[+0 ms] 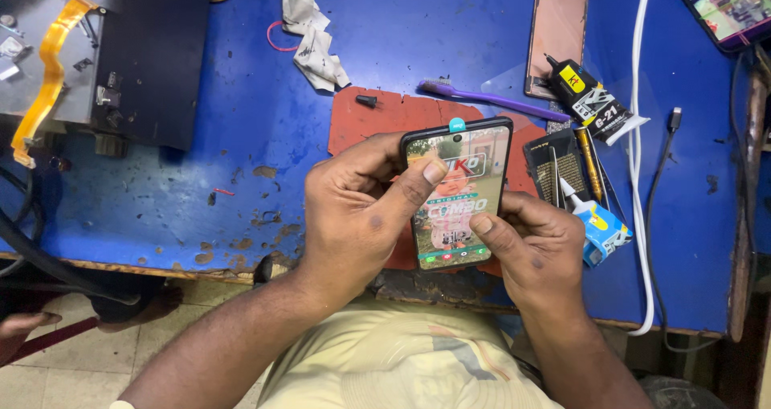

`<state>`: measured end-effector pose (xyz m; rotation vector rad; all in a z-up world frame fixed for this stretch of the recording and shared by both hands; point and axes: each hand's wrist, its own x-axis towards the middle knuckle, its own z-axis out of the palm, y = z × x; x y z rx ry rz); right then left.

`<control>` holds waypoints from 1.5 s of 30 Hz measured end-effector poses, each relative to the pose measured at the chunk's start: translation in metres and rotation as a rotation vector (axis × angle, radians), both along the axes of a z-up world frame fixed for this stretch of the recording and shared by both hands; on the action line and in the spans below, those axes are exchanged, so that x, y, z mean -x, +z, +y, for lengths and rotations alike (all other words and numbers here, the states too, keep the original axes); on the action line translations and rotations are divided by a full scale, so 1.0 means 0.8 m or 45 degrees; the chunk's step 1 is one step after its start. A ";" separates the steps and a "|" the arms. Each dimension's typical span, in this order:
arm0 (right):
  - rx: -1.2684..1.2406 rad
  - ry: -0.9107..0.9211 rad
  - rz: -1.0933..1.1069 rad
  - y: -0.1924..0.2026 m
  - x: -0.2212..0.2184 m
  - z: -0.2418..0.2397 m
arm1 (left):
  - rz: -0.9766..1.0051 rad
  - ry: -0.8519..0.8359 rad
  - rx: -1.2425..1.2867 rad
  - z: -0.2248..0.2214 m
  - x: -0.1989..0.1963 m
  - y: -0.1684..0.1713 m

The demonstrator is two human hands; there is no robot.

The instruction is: The person tests a smartphone's touchscreen responsiveness and camera functionality. They then apply adhesive along the edges of the phone's internal frame using a tube and reassemble the device, securing it with a rubber band.

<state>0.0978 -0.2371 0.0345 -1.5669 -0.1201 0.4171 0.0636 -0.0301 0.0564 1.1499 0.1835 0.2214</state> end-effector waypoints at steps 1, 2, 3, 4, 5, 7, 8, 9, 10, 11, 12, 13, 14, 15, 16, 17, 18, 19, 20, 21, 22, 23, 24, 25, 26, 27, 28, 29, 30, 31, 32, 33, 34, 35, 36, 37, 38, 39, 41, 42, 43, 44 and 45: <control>-0.004 -0.008 0.015 0.000 0.000 0.000 | 0.001 0.002 -0.003 0.000 0.000 0.000; -0.008 -0.016 0.030 0.000 0.001 0.000 | 0.001 -0.002 -0.004 0.000 0.000 0.000; -0.014 -0.015 0.036 0.000 0.001 0.000 | 0.002 -0.005 -0.005 0.000 0.001 0.000; -0.022 -0.014 0.041 -0.001 0.001 -0.001 | 0.001 -0.007 -0.008 0.001 0.000 0.000; -0.030 -0.013 0.045 -0.002 0.001 -0.001 | 0.007 0.002 -0.008 0.001 0.000 0.000; -0.060 -0.013 0.046 -0.004 0.000 -0.001 | 0.024 0.021 -0.006 -0.001 0.000 -0.002; -0.075 -0.013 0.048 -0.005 0.000 -0.001 | 0.026 0.008 0.008 -0.001 0.000 -0.004; -0.068 -0.007 0.028 -0.005 0.000 -0.001 | 0.028 -0.004 0.022 -0.001 0.000 -0.005; -0.063 -0.002 0.007 -0.006 0.000 0.000 | 0.030 -0.017 0.035 0.000 0.000 -0.006; -0.057 0.003 -0.014 -0.006 0.000 0.000 | 0.013 -0.060 0.029 0.003 0.000 -0.007; -0.077 0.002 -0.006 -0.006 -0.001 0.000 | -0.001 -0.104 0.025 0.006 -0.001 -0.009; -0.097 0.001 0.001 -0.006 -0.002 0.000 | -0.015 -0.149 0.021 0.007 -0.002 -0.010; -0.118 -0.002 0.008 -0.005 -0.003 0.000 | 0.012 -0.178 -0.054 0.007 -0.002 -0.012; -0.049 0.018 -0.005 -0.003 -0.004 0.000 | 0.039 -0.207 -0.130 0.007 -0.002 -0.014; 0.016 0.034 -0.020 -0.002 -0.006 0.000 | 0.063 -0.240 -0.209 0.007 -0.002 -0.016; 0.081 0.049 -0.035 0.000 -0.008 0.000 | 0.057 -0.220 -0.062 0.006 -0.002 -0.018; 0.054 0.056 -0.002 0.000 -0.008 0.001 | 0.055 -0.199 0.086 0.003 0.001 -0.022; 0.026 0.063 0.030 0.000 -0.008 0.002 | 0.054 -0.177 0.234 0.001 0.003 -0.026; -0.003 0.067 0.063 0.000 -0.007 0.003 | 0.048 -0.116 0.179 0.002 0.006 -0.031; -0.007 0.060 0.045 -0.001 -0.005 0.003 | 0.041 -0.056 0.125 0.004 0.010 -0.036; -0.012 0.053 0.027 -0.001 -0.003 0.003 | 0.033 0.006 0.069 0.006 0.013 -0.042; -0.016 0.047 0.008 -0.001 0.000 0.003 | -0.015 0.055 0.173 0.005 0.015 -0.048; 0.027 0.030 -0.044 0.000 0.003 0.004 | -0.065 0.104 0.275 0.004 0.016 -0.054; 0.071 0.014 -0.095 0.000 0.007 0.007 | -0.115 0.154 0.377 0.004 0.018 -0.060; 0.116 -0.006 -0.148 0.002 0.009 0.008 | -0.131 0.165 0.408 0.003 0.019 -0.066; 0.130 0.018 -0.267 0.005 0.009 0.008 | -0.147 0.176 0.439 0.001 0.020 -0.071; 0.144 0.043 -0.386 0.008 0.009 0.008 | -0.161 0.190 0.471 0.000 0.022 -0.075; 0.159 0.070 -0.504 0.012 0.008 0.008 | -0.175 0.185 0.522 0.000 0.024 -0.078; 0.201 0.074 -0.574 0.015 0.007 0.009 | -0.192 0.181 0.574 0.001 0.025 -0.080; 0.244 0.079 -0.645 0.018 0.006 0.011 | -0.207 0.177 0.625 0.001 0.026 -0.081; 0.285 0.087 -0.718 0.021 0.005 0.013 | -0.212 0.174 0.640 0.002 0.025 -0.081; 0.282 0.089 -0.725 0.024 0.004 0.014 | -0.217 0.171 0.654 0.003 0.025 -0.081; 0.279 0.094 -0.730 0.027 0.003 0.015 | -0.221 0.172 0.669 0.003 0.025 -0.080; 0.275 0.099 -0.736 0.028 0.003 0.016 | -0.213 0.172 0.668 0.004 0.024 -0.080; 0.278 0.104 -0.740 0.030 0.002 0.016 | -0.204 0.173 0.668 0.003 0.024 -0.080; 0.281 0.108 -0.744 0.031 0.002 0.016 | -0.195 0.174 0.668 0.003 0.024 -0.080; 0.284 0.111 -0.750 0.032 0.002 0.016 | -0.198 0.171 0.660 0.003 0.024 -0.080; 0.280 0.114 -0.752 0.032 0.001 0.016 | -0.201 0.168 0.652 0.003 0.024 -0.080; 0.276 0.119 -0.749 0.033 0.000 0.015 | -0.193 0.153 0.644 0.002 0.024 -0.079; 0.283 0.123 -0.753 0.033 0.000 0.014 | -0.184 0.141 0.641 0.003 0.024 -0.078; 0.291 0.127 -0.758 0.035 0.000 0.012 | -0.176 0.130 0.638 0.004 0.023 -0.076; 0.296 0.132 -0.765 0.036 -0.001 0.011 | -0.180 0.099 0.626 0.006 0.020 -0.072; 0.289 0.134 -0.766 0.038 -0.003 0.010 | -0.183 0.069 0.613 0.010 0.017 -0.067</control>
